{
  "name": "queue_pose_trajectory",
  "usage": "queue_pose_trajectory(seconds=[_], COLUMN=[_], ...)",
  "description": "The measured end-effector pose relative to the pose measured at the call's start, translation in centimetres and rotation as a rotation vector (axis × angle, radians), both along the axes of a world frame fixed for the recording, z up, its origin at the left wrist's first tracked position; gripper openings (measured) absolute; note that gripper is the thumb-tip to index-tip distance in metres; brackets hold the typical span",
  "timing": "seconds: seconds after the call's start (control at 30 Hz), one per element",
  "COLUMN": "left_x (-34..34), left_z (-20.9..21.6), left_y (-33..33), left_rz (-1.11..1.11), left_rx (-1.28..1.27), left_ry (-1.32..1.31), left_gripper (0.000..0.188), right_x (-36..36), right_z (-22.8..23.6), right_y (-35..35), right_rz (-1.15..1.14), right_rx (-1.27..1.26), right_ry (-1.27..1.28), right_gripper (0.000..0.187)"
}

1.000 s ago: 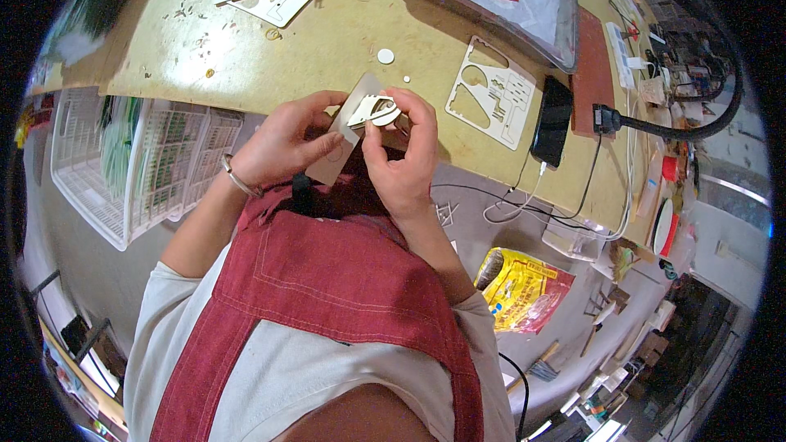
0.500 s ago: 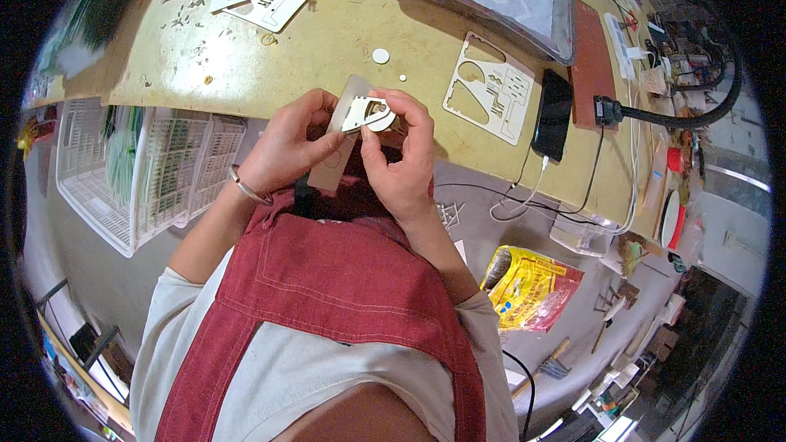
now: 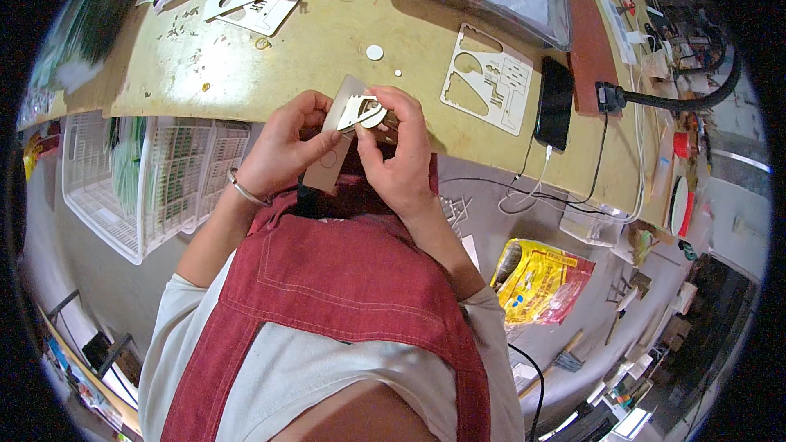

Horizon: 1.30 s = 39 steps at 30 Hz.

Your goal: The person assembles a small white plastic mechanism by hand, inserting a metal spring and a small pin into a rectangular housing with a circular cutout. The person repeatedly aligns and presses the components together, then tests the fit by rotating the circular part.

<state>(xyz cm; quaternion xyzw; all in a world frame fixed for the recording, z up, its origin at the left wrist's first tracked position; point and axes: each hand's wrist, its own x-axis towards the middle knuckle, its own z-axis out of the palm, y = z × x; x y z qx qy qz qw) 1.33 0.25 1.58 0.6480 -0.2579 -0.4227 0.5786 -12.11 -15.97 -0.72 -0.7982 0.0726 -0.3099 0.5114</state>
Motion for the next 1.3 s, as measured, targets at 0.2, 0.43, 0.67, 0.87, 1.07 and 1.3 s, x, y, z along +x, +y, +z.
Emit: queue_pose_trajectory(seconds=[0.2, 0.43, 0.67, 0.87, 1.07, 1.3], left_x=[0.1, -0.2, -0.3, -1.0, -1.5, -2.1], left_z=[-0.3, -0.3, 0.0, 1.6, 2.3, 3.8], left_y=[0.0, 0.1, 0.5, 0.1, 0.4, 0.9], left_rz=[-0.007, -0.011, -0.037, 0.005, 0.034, 0.058], left_rx=[-0.006, 0.046, -0.059, -0.127, -0.182, -0.218], left_ry=[-0.042, -0.179, -0.099, 0.079, -0.002, -0.095], left_gripper=[0.03, 0.031, 0.037, 0.046, 0.046, 0.052], right_x=[0.1, 0.0, -0.3, -0.9, -1.1, -1.6], right_z=[0.0, -0.1, 0.0, 0.7, 1.1, 1.6], right_y=[0.3, 0.4, 0.6, 1.0, 1.9, 2.1], right_rz=[0.01, -0.025, 0.024, 0.002, -0.009, -0.058], right_rx=[0.079, 0.063, 0.176, 0.146, 0.025, -0.197], right_ry=[-0.026, -0.016, -0.079, -0.088, -0.223, -0.324], right_gripper=[0.057, 0.054, 0.057, 0.058, 0.057, 0.06])
